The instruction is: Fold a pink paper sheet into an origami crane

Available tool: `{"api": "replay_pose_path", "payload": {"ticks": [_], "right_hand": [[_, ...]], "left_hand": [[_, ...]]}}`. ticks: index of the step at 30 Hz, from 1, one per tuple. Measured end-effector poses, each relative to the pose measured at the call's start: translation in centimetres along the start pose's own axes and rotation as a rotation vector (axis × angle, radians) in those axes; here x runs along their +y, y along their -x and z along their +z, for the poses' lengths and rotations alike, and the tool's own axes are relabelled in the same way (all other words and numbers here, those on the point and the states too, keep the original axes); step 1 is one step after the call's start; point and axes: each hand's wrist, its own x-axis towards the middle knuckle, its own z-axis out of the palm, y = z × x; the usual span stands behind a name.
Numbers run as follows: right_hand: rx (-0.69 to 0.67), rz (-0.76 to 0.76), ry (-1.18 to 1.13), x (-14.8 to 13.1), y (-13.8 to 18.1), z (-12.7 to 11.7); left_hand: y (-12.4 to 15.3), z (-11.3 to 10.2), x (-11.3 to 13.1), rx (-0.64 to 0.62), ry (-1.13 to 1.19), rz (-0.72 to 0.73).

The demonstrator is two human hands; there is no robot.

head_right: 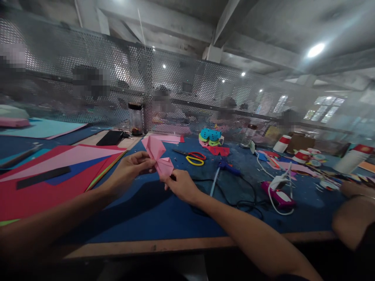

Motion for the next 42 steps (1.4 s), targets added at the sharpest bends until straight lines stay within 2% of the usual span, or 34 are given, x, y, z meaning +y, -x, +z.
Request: {"api": "replay_pose_path", "payload": {"ticks": [3, 12, 18, 23, 33, 42], "right_hand": [[0.011, -0.014, 0.044, -0.05, 0.04, -0.08], [-0.072, -0.016, -0.117, -0.13, -0.11, -0.02], [-0.008, -0.027, 0.002, -0.13, 0.05, -0.08], [-0.042, -0.012, -0.032, -0.62, 0.24, -0.12], [-0.041, -0.028, 0.08, -0.49, 0.43, -0.32], [-0.084, -0.022, -0.06, -0.4, 0.22, -0.23]], "left_hand": [[0.04, 0.03, 0.02, -0.005, -0.011, -0.001], [-0.12, -0.11, -0.12, 0.002, -0.018, 0.002], [-0.11, -0.13, -0.32, -0.014, -0.01, -0.003], [-0.04, -0.05, -0.2, -0.014, -0.011, -0.01], [-0.02, -0.2, -0.46, -0.045, -0.01, -0.02], [0.01, -0.24, -0.32, -0.042, -0.001, -0.026]]}}
